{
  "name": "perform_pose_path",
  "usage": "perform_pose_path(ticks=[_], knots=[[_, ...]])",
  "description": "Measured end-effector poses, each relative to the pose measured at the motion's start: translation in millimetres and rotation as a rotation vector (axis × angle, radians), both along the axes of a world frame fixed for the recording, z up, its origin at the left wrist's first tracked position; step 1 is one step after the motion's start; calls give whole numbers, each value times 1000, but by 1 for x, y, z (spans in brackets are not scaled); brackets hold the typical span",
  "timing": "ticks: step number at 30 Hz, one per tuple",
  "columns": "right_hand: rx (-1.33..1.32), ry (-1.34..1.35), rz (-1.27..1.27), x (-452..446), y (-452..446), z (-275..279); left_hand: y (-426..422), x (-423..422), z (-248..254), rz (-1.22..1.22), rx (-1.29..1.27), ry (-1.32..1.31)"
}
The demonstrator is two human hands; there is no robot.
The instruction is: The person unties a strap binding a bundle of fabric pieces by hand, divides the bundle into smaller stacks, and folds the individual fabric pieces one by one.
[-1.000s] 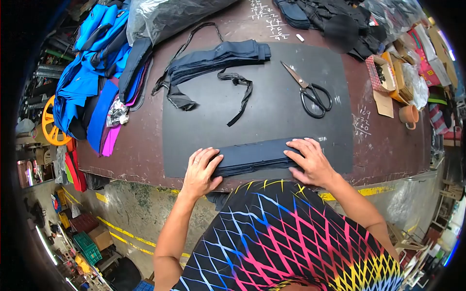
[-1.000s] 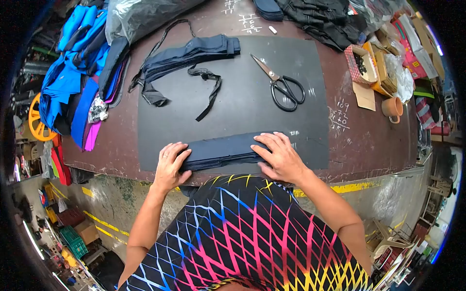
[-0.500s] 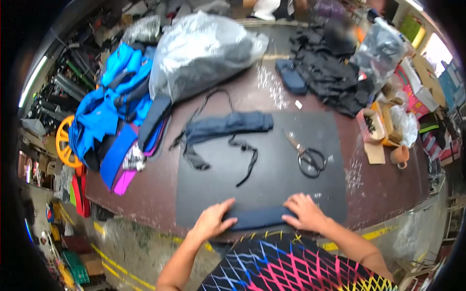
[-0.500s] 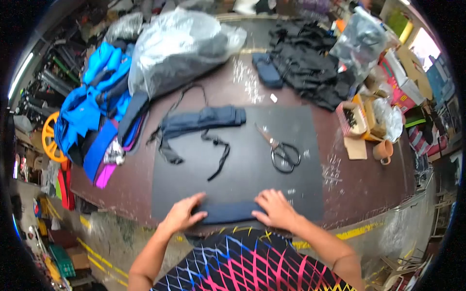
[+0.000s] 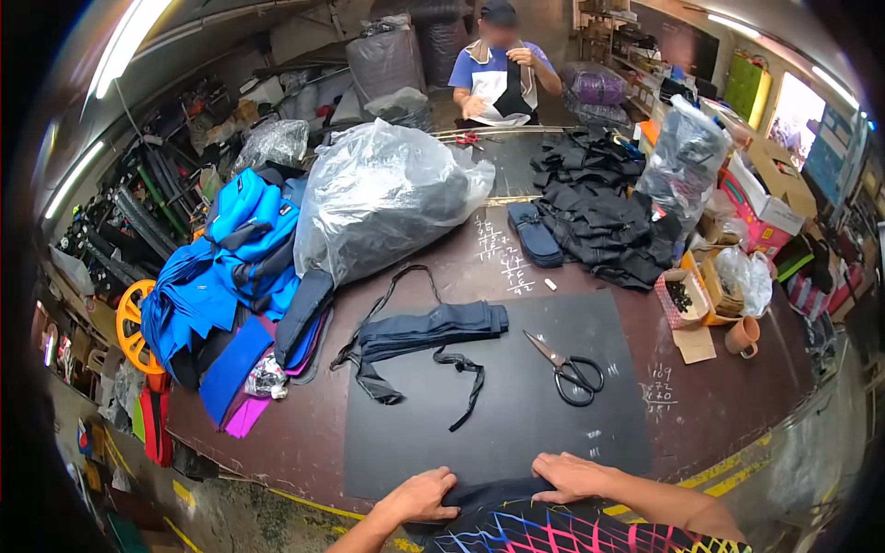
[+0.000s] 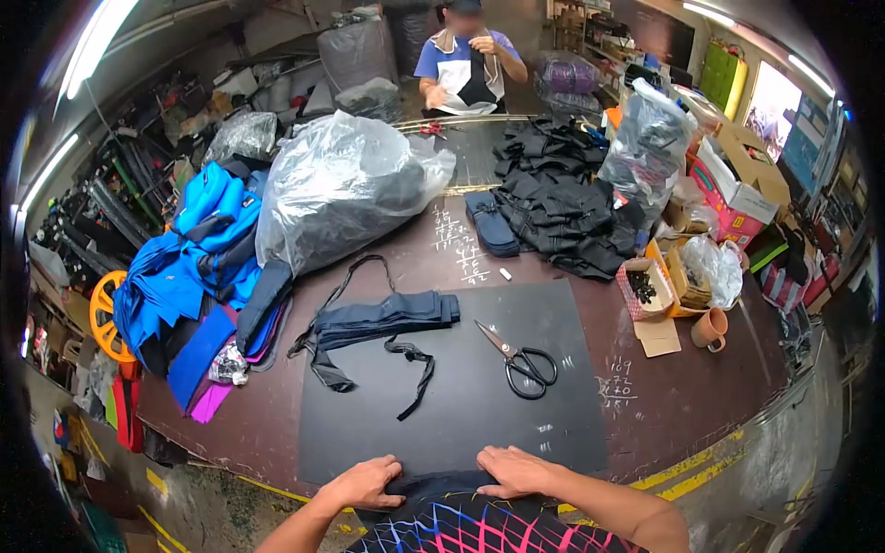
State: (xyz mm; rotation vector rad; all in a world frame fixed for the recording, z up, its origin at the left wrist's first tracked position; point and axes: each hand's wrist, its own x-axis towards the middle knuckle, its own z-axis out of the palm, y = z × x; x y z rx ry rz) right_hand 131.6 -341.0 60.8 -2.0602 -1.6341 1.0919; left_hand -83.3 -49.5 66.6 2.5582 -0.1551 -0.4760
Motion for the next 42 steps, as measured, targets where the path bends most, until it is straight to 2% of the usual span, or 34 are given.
perform_pose_path(ticks=[2, 6, 9, 10, 12, 13, 15, 16, 18, 24, 27, 28, 30, 31, 32, 34, 35, 38, 42], knots=[[-42, 93, -8, 0, -1, 1, -4, -5, 2, 64, -99, 156], [-9, 160, -57, 10, -1, 1, 2, 3, 11, 98, -244, 246], [-90, 190, 150, 37, 4, -4, 8, 15, 27, 98, -297, 243], [-105, 213, 201, 44, 6, 9, 11, 18, 26, 98, -326, 230], [-269, 231, 148, 60, 5, 40, 16, 26, 20, 106, -369, 192], [-288, 247, 200, 68, -1, 33, 15, 29, 21, 103, -380, 167], [-140, 538, -74, 87, -11, 16, 12, 38, 33, 121, -314, 208], [-161, 550, -55, 88, -12, 17, 12, 36, 33, 144, -330, 220], [-41, 481, -315, 92, -8, 22, 16, 36, 27, 160, -323, 152], [84, 604, -470, 87, -4, 36, 17, 37, 51, 199, -279, 162], [195, 659, -462, 91, 1, 55, 19, 40, 72, 244, -79, -1], [288, 510, -444, 90, 5, 69, 18, 39, 83, 246, -81, 3], [464, 207, -415, 86, 13, 90, 17, 37, 109, 238, 170, -287], [459, 206, -427, 85, 17, 92, 18, 36, 114, 225, 293, -435], [597, 32, -333, 85, 20, 92, 19, 33, 108, 212, 285, -435], [846, -332, -133, 82, 22, 87, 21, 20, 77, 306, 374, -656], [837, -342, -146, 79, 21, 79, 21, 15, 61, 356, 415, -768], [774, -425, 37, 75, 24, 46, 10, 1, 25, 365, 335, -660], [736, -408, 17, 60, 11, 34, 7, -2, 37, 357, 264, -523]])
